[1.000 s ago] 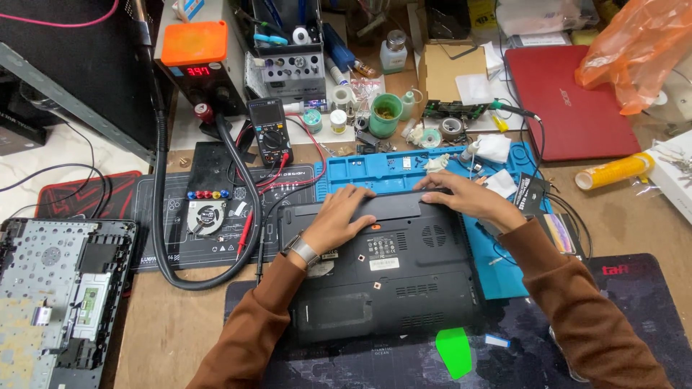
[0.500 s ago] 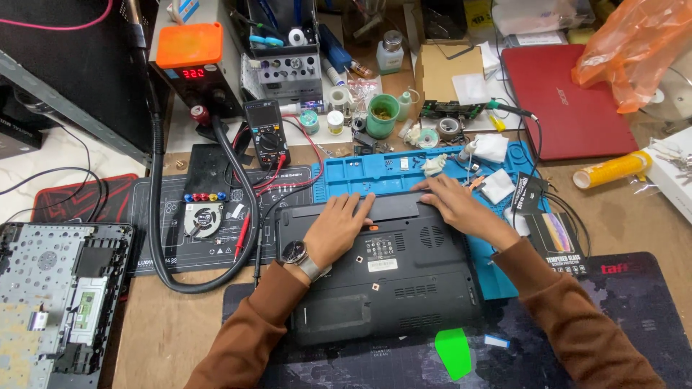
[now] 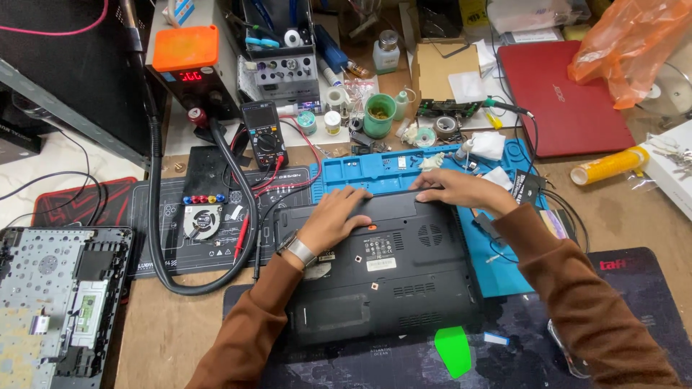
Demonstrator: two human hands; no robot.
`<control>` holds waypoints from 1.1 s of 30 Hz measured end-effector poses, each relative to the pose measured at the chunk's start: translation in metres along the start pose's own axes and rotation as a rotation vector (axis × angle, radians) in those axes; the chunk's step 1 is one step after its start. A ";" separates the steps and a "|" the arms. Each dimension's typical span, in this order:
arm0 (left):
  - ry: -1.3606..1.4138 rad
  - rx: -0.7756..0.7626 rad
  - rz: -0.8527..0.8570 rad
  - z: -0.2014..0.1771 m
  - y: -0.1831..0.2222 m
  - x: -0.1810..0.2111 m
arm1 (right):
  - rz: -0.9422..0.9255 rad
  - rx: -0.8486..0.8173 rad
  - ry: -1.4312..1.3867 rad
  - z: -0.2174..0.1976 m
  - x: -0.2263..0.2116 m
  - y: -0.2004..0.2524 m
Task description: Repairing a laptop by removing screws from the back panel and prying the case open for inspection.
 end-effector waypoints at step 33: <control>0.146 0.032 -0.455 -0.052 0.056 -0.099 | -0.177 0.107 0.254 0.077 -0.092 -0.010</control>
Point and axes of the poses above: each hand's wrist, its own y-axis away from the middle knuckle, its own z-axis out of the palm, x = y × z, the point moved 7 cm from there along -y, towards the middle knuckle, and after that the axes turned 15 degrees about x, right-handed, at the moved point
